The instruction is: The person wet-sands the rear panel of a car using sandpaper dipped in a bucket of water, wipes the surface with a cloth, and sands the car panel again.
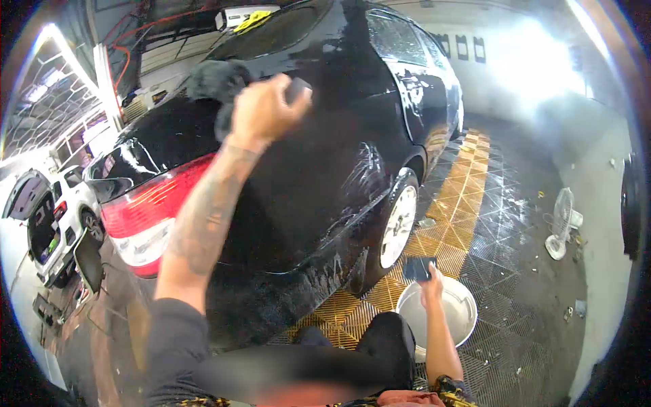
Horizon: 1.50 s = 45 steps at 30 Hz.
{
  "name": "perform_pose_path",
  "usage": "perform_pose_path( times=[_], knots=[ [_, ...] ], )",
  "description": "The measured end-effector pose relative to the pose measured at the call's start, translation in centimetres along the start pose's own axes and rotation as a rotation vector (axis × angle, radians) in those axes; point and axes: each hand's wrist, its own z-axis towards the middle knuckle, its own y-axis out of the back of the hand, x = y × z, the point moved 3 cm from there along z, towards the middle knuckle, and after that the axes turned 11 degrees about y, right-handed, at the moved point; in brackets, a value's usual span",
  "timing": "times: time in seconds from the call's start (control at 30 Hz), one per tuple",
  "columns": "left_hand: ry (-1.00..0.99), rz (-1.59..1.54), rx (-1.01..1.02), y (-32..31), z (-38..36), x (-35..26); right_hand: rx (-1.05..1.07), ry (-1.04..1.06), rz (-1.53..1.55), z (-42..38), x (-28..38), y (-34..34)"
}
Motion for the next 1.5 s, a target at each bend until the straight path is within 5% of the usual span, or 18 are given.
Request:
perform_pose_path(
  times=[0.17, 0.27, 0.3, 0.33, 0.5, 0.6, 0.67, 0.7, 0.73, 0.77, 0.83, 0.87, 0.93, 1.0, 1.1, 1.2, 1.33, 1.5],
  knots=[
    [0.02, -0.514, 0.263, -8.8, -8.0, -10.8, 0.371, -0.103, 0.613, -2.1, 7.1, -11.7],
    [-0.014, -0.684, 0.441, -12.7, -16.5, -18.5, 0.297, -0.301, 0.825, -0.8, 5.9, -11.2],
    [0.026, -0.685, 0.652, -12.9, -19.2, -20.5, 0.306, -0.252, 0.817, -1.3, 6.7, -11.0],
    [0.028, -0.708, 0.697, -13.3, -21.8, -22.2, 0.0, -0.182, 0.61, -2.9, 8.6, -10.3],
    [-0.163, -1.082, 1.053, -16.7, -34.5, -24.2, 0.123, -0.069, 0.633, -1.0, 1.5, 5.4],
    [-0.358, -0.996, 1.055, -13.7, -36.0, -19.3, -0.304, -0.197, -0.05, -2.1, 2.0, 11.9],
    [-0.289, -0.943, 1.153, -10.4, -34.3, -14.7, -0.08, -0.332, -0.183, -1.5, -2.1, 17.8],
    [-0.227, -0.885, 1.178, -8.5, -33.1, -12.5, -0.07, -0.37, -0.689, -1.5, -3.2, 19.2],
    [-0.192, -0.856, 1.133, -6.7, -31.8, -10.8, 0.2, -0.354, -1.264, -1.8, -3.8, 19.1],
    [-0.162, -0.814, 1.098, -5.0, -30.6, -9.2, 0.399, -0.454, -1.425, -2.6, -5.0, 18.7],
    [-0.128, -0.714, 0.991, -1.5, -28.5, -6.2, 1.183, -0.357, -1.785, -3.4, -9.0, 18.7],
    [-0.076, -0.67, 0.956, 0.0, -27.9, -4.8, 1.774, -0.095, -1.91, -3.7, -13.4, 20.5],
    [-0.022, -0.576, 0.875, 2.2, -27.9, -2.1, 1.606, -0.111, -1.684, -4.7, -15.8, 22.0],
    [0.019, -0.601, 0.852, 4.3, -28.9, -0.2, 1.227, -0.865, -1.666, -6.4, -12.9, 18.4],
    [-0.07, -0.553, 0.862, 6.6, -30.8, 0.7, 1.285, -0.79, -1.545, -5.4, -18.7, 24.7],
    [-0.154, -0.473, 0.914, 9.2, -30.4, 0.5, 0.741, -0.953, -1.499, -6.1, -9.1, 17.6],
    [-0.243, -0.453, 0.89, 12.4, -27.4, 1.8, -0.173, -0.715, -0.516, -2.3, -4.3, 15.3],
    [-0.435, -0.521, 0.726, 12.4, -22.9, -1.4, 0.238, -0.095, -0.316, 7.1, 6.8, -3.0]
  ],
)
